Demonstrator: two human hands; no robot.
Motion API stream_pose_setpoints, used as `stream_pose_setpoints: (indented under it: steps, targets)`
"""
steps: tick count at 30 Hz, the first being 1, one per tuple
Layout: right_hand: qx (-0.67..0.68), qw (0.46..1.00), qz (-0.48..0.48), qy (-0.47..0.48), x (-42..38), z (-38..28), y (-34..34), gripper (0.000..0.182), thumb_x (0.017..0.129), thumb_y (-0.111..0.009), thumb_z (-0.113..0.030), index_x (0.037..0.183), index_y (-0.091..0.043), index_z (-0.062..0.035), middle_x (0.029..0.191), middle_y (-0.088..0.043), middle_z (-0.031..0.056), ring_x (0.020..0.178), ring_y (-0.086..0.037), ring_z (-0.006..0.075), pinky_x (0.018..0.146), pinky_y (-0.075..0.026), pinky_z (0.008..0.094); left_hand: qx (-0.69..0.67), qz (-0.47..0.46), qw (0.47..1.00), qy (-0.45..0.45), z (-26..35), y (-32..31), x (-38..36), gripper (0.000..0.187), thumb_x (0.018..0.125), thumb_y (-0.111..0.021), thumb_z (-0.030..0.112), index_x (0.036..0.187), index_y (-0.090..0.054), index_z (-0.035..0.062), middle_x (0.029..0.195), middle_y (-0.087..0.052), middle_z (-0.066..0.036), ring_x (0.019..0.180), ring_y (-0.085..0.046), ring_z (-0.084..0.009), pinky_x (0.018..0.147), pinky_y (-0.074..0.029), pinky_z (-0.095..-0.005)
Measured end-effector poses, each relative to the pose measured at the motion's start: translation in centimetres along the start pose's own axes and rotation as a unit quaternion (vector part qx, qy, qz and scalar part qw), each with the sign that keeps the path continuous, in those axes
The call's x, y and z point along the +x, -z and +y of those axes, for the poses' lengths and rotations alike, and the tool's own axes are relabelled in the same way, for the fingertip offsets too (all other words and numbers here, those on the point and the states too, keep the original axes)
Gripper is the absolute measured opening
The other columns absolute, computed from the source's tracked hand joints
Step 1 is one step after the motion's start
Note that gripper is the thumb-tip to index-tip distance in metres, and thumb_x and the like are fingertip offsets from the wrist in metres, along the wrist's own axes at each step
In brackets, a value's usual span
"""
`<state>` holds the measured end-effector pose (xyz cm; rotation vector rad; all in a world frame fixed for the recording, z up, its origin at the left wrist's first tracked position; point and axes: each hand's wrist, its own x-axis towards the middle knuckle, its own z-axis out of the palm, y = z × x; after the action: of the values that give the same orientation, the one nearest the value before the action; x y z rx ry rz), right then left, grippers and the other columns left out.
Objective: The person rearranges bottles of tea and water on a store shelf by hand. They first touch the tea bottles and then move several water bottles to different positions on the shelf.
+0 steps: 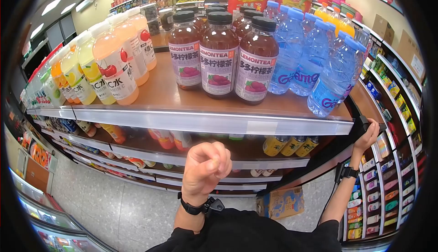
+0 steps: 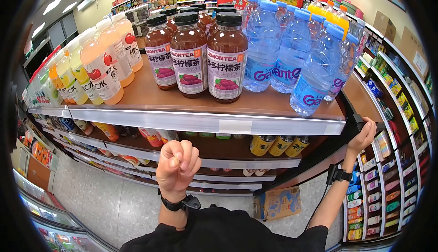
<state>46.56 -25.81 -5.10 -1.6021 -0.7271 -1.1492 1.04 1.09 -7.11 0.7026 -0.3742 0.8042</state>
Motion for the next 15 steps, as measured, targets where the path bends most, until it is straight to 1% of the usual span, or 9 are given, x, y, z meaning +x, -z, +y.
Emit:
stream_pose_setpoints:
  steps: [9, 15]
  targets:
    - [-0.012, 1.000, 0.003, 0.004, 0.02, -0.10, 0.01, 0.038, 0.104, -0.040, -0.023, 0.096, -0.065, 0.0042, 0.095, -0.065, 0.0143, 0.095, -0.059, 0.0284, 0.092, -0.043, 0.0387, 0.015, -0.007, 1.000, -0.009, -0.17, 0.22, -0.17, 0.011, 0.095, -0.074, 0.015, 0.096, -0.069, 0.0049, 0.082, -0.060, -0.007, 0.064, -0.047, -0.0126, 0.055, -0.036, -0.0278]
    - [-0.006, 1.000, 0.001, 0.001, -0.01, -0.12, 0.01, 0.038, 0.104, -0.040, -0.022, 0.095, -0.065, 0.0044, 0.095, -0.065, 0.0144, 0.095, -0.059, 0.0282, 0.092, -0.043, 0.0384, 0.007, -0.003, 1.000, -0.003, -0.21, 0.39, -0.18, 0.015, 0.095, -0.074, 0.018, 0.100, -0.070, 0.0043, 0.085, -0.061, -0.007, 0.065, -0.047, -0.0130, 0.056, -0.036, -0.0285]
